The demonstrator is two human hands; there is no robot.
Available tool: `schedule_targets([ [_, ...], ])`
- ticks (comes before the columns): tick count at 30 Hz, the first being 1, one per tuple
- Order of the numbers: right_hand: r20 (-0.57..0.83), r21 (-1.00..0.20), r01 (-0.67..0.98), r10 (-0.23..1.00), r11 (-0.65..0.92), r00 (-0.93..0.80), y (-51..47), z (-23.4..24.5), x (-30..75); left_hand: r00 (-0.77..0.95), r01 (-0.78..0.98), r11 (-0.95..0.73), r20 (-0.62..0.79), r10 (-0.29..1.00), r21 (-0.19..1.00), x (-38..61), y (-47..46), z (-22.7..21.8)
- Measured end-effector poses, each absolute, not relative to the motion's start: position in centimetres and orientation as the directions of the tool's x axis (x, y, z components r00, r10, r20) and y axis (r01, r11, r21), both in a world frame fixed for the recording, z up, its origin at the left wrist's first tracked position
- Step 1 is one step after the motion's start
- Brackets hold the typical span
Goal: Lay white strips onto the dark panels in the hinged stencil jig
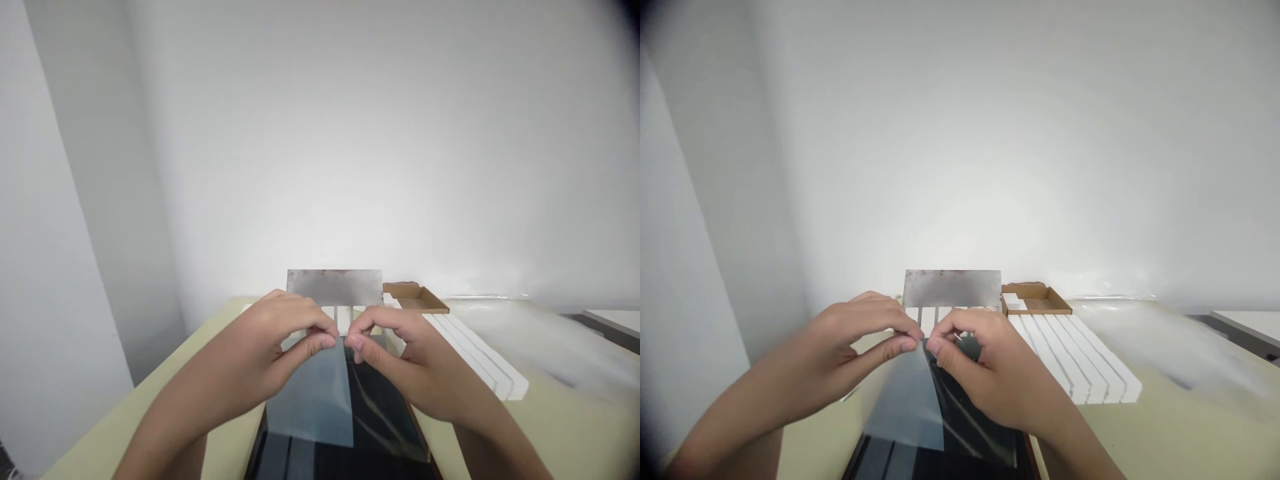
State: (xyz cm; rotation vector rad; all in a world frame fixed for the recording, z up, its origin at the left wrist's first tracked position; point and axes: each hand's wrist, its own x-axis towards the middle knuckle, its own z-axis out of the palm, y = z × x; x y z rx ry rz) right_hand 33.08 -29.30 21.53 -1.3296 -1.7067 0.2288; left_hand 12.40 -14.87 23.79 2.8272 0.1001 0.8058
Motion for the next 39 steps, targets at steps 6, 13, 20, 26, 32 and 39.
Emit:
schedule_targets([
  [6,0.575,-0.625,0.664,0.817,0.412,0.034,-29.2,21.3,33.0,0.823,-0.011,-0.964,0.55,0.141,0.264,12.8,-15.2,23.7],
  [13,0.558,-0.641,0.654,0.829,0.4,0.04,-29.5,21.2,33.0,0.793,-0.075,-0.974,0.605,0.073,0.215,12.8,-15.1,23.7],
  [20,0.558,-0.636,0.673,0.827,0.377,0.065,-29.3,21.3,33.0,0.801,-0.089,-0.973,0.595,0.058,0.214,12.6,-15.2,23.8],
  [26,0.55,-0.651,0.666,0.831,0.365,0.082,-29.4,21.4,32.8,0.803,-0.064,-0.974,0.59,0.079,0.217,12.8,-15.7,24.0],
  [32,0.537,-0.669,0.644,0.84,0.37,0.076,-29.4,21.4,32.8,0.791,-0.094,-0.964,0.607,0.08,0.249,13.0,-15.9,24.1],
  [39,0.52,-0.713,0.58,0.852,0.393,0.062,-29.5,21.5,32.9,0.778,-0.161,-0.964,0.628,0.009,0.212,13.1,-16.0,24.2],
])
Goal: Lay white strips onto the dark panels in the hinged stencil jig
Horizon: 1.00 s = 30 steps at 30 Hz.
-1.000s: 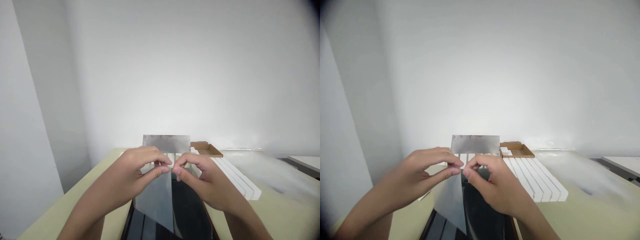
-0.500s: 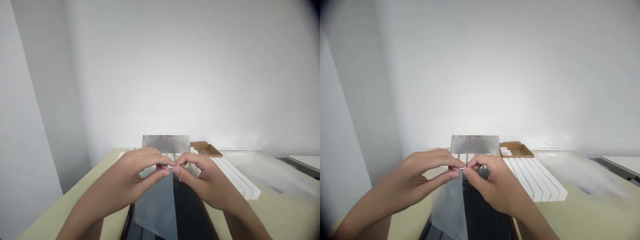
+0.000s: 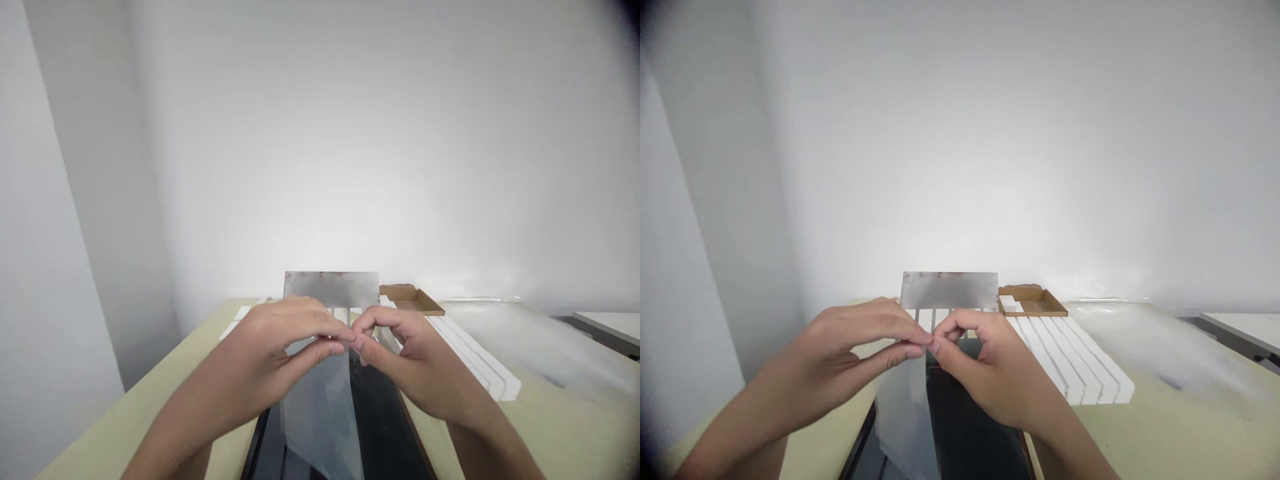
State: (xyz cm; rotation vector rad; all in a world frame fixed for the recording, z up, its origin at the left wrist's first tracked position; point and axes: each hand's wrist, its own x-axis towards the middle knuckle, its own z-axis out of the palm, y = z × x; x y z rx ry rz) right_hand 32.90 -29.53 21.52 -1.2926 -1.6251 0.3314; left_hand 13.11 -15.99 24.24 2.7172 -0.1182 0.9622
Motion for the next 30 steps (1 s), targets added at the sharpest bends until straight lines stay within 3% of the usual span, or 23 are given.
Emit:
schedule_targets([
  [8,0.423,-0.842,0.385,0.905,0.377,0.038,-29.47,21.6,33.52,0.773,-0.189,-0.956,0.634,-0.005,0.223,12.95,-16.01,24.26],
  [15,0.415,-0.885,0.241,0.909,0.398,0.021,-29.3,21.58,33.5,0.739,-0.235,-0.954,0.672,-0.051,0.185,13.28,-16.33,24.35],
  [20,0.413,-0.903,0.132,0.911,0.41,0.001,-29.08,21.42,33.29,0.74,-0.21,-0.952,0.673,-0.004,0.224,13.19,-16.36,24.21],
  [24,0.412,-0.908,0.091,0.911,0.41,0.0,-29.1,21.32,33.21,0.737,-0.153,-0.957,0.674,0.056,0.247,13.34,-16.41,24.1],
  [30,0.41,-0.909,0.095,0.912,0.407,0.018,-29.27,21.25,33.24,0.695,-0.205,-0.961,0.719,-0.011,0.184,13.62,-16.74,24.16],
])
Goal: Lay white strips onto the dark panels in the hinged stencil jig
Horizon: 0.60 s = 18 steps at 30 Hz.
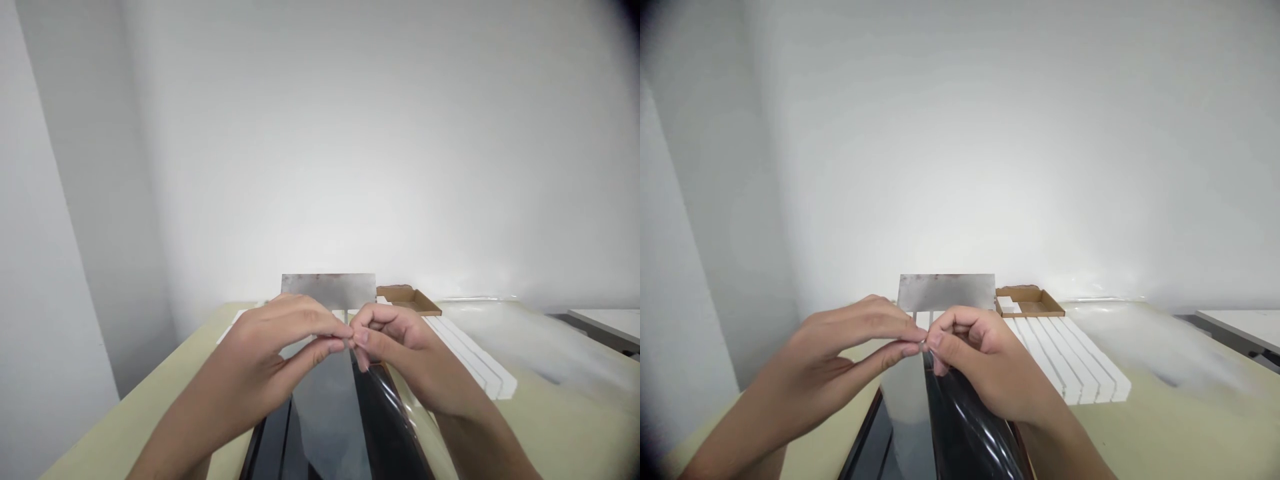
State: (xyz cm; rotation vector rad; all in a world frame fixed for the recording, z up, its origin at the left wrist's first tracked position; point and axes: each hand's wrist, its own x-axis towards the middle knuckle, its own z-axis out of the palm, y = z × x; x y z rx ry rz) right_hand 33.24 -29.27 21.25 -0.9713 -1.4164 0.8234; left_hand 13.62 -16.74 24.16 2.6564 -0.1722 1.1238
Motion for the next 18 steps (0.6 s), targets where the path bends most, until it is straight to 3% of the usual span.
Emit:
schedule_targets([
  [12,0.443,-0.895,0.057,0.896,0.442,0.016,-29.41,21.54,33.13,0.668,-0.181,-0.968,0.744,0.009,0.174,13.69,-16.94,24.11],
  [18,0.429,-0.903,0.055,0.903,0.427,0.037,-29.34,21.51,33.16,0.66,-0.198,-0.973,0.75,-0.043,0.119,13.72,-16.82,23.88],
])
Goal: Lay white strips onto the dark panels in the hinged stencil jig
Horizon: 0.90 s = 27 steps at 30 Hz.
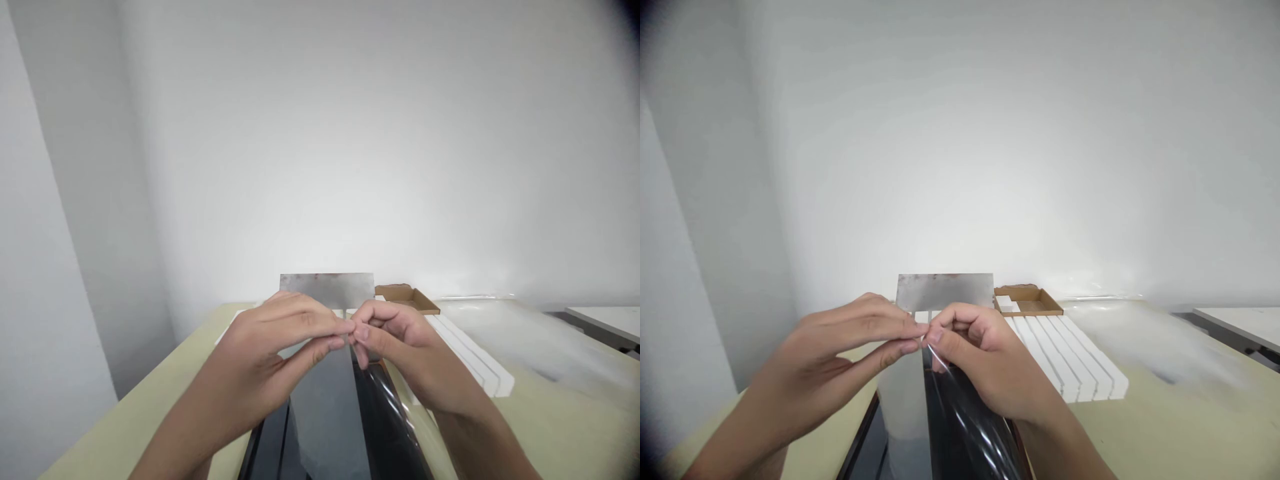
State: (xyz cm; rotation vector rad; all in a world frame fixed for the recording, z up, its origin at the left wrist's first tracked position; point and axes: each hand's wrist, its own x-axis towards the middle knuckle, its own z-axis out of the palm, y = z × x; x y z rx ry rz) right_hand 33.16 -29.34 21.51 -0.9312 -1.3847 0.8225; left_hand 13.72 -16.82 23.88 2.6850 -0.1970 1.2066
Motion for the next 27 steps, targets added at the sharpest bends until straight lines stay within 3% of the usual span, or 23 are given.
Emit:
schedule_targets([
  [15,0.451,-0.892,0.061,0.891,0.448,0.048,-29.58,21.58,33.14,0.641,-0.283,-0.95,0.762,-0.088,0.128,13.57,-16.8,24.03],
  [27,0.452,-0.888,0.106,0.892,0.448,0.015,-29.98,21.33,33.03,0.715,-0.211,-0.951,0.699,0.006,0.224,13.47,-16.74,23.9],
])
